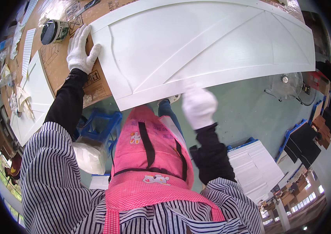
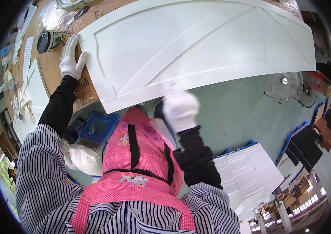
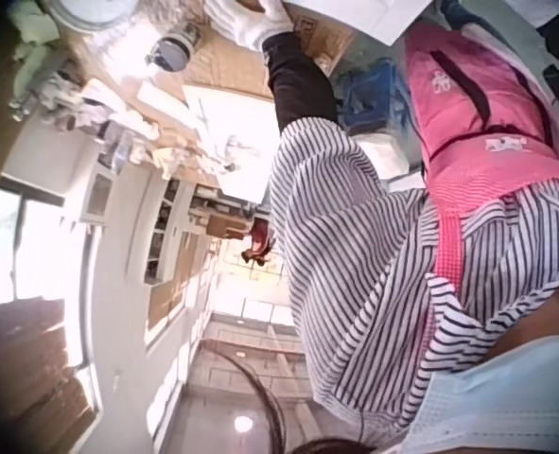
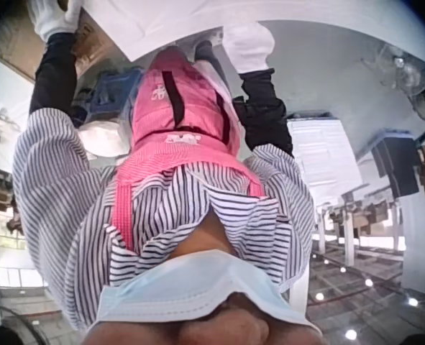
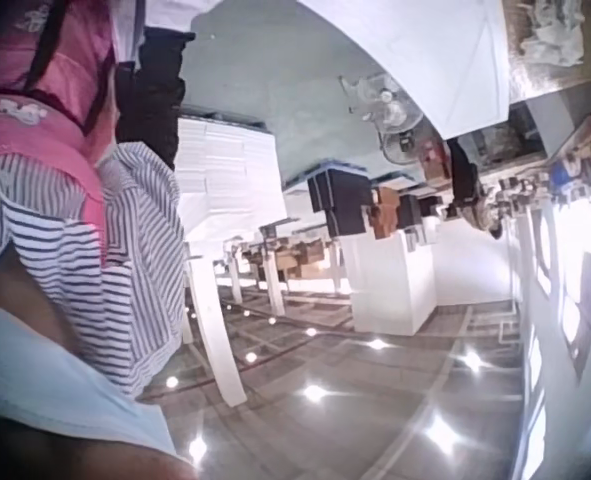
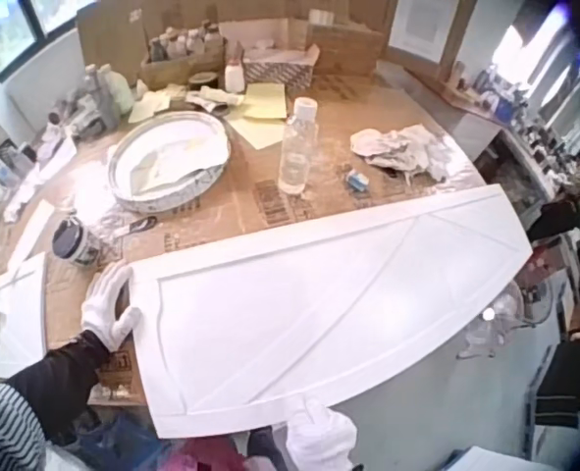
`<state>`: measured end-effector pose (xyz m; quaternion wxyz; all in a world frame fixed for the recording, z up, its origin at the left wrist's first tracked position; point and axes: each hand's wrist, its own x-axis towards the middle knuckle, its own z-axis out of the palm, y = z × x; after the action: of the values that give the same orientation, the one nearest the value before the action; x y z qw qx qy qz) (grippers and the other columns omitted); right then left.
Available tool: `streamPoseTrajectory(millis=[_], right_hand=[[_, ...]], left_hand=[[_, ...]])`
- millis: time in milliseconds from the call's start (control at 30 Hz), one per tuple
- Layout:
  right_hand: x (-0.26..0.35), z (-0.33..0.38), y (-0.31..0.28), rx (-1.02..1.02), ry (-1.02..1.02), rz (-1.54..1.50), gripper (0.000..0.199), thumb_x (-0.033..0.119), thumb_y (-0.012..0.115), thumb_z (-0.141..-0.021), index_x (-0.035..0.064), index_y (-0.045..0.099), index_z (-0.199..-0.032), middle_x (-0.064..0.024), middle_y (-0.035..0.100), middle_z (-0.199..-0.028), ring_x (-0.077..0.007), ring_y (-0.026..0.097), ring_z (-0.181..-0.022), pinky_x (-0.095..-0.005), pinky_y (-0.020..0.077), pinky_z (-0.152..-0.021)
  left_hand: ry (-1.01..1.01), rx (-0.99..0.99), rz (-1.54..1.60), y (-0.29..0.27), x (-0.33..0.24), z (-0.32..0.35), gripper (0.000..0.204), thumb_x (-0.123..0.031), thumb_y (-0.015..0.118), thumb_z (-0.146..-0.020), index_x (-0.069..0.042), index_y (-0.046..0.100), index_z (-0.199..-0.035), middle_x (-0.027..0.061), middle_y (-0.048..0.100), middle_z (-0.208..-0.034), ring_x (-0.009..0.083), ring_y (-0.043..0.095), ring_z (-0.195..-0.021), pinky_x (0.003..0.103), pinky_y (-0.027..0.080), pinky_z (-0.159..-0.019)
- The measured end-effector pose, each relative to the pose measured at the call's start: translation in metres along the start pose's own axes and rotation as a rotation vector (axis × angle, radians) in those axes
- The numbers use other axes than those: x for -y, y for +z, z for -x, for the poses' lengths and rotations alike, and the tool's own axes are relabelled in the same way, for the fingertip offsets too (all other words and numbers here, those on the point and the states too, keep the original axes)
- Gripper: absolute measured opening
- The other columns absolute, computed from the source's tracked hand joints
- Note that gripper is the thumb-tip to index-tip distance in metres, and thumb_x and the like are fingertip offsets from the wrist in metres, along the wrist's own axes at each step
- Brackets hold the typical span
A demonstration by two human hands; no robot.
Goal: Cleaning and deburring the edges of white furniture panels using a hand scraper tool.
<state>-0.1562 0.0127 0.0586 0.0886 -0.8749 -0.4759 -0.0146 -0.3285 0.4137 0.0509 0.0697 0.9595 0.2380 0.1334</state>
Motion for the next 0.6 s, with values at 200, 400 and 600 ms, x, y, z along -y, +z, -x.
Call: streamPoseTrajectory(millis=[200,400,600], right_hand=[[-0.202,-0.028,-0.023,-0.242,0.49,0.294,0.032,0.023,0.059,-0.099,0.0217,0.07,-0.129,-0.0102,0.07,-0.092,-0.0299,0.068,-0.08,-0.039,0.0547,-0.069],[-0.065,-0.046,-0.037,0.074,-0.141,-0.243,0.046,0.006,0.068,-0.081,0.0251,0.069,-0.123,-0.0028,0.063,-0.088,-0.024,0.063,-0.08,-0.0373,0.0529,-0.069],[-0.033,-0.099,-0.047,0.445,-0.5,-0.276,0.032,0.008,0.064,-0.081,0.0159,0.067,-0.111,-0.0044,0.06,-0.087,-0.0253,0.065,-0.082,-0.0377,0.0537,-0.068]], left_hand=[[0.005,-0.014,0.018,0.014,-0.002,-0.006,0.071,-0.054,0.054,-0.095,-0.013,0.043,-0.152,0.0143,0.043,-0.156,0.034,0.037,-0.145,0.045,0.026,-0.121],[0.02,-0.027,-0.012,0.003,0.011,0.005,0.072,-0.056,0.055,-0.094,-0.015,0.043,-0.152,0.0116,0.043,-0.156,0.0331,0.038,-0.144,0.045,0.028,-0.12],[-0.153,0.085,0.092,-0.02,-0.014,-0.004,0.074,-0.042,0.066,-0.083,-0.006,0.048,-0.145,0.0221,0.046,-0.151,0.0389,0.039,-0.144,0.05,0.027,-0.121]])
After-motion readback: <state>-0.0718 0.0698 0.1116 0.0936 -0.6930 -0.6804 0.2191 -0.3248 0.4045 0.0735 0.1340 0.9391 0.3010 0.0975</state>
